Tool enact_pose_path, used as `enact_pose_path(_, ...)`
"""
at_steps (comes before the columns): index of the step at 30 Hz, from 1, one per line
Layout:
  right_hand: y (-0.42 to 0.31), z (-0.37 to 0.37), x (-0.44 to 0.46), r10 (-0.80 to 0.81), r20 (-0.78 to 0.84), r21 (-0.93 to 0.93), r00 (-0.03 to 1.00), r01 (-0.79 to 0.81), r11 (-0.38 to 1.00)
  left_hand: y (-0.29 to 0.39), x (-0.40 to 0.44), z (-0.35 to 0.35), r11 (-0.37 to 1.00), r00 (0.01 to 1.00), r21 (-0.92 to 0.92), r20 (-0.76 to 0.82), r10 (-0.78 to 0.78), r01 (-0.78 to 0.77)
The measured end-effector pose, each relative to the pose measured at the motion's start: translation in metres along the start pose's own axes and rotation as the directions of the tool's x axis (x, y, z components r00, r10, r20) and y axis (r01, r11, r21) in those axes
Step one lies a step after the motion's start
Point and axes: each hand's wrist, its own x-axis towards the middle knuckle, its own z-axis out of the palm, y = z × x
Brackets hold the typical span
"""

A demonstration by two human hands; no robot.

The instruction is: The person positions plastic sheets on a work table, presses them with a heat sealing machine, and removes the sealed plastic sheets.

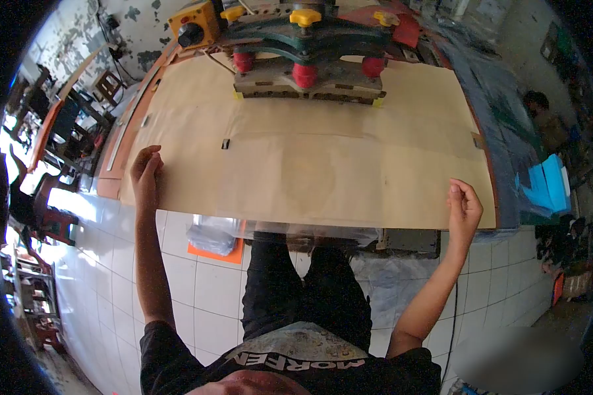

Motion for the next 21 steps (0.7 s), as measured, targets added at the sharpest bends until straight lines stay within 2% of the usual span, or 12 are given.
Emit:
enact_pose_path(11, -0.0027, -0.0003, -0.0012, 0.02, -0.007, -0.08, 1.0, -0.021, 0.997, 0.0005, -0.0001, -0.0018, 1.0, 1.0, -0.005, 0.008, -0.002, 0.002)
enact_pose_path(16, -0.0006, -0.0013, -0.001, 0.031, 0.001, -0.056, 1.0, -0.03, 0.998, 0.0034, -0.0007, -0.0018, 1.0, 1.0, 0.017, 0.008, 0.005, -0.005)
enact_pose_path(21, 0.0042, -0.0046, -0.0003, 0.021, 0.02, -0.047, 1.0, -0.02, 0.999, -0.0039, 0.0021, -0.0056, 0.999, 0.999, -0.041, 0.04, 0.001, 0.001)
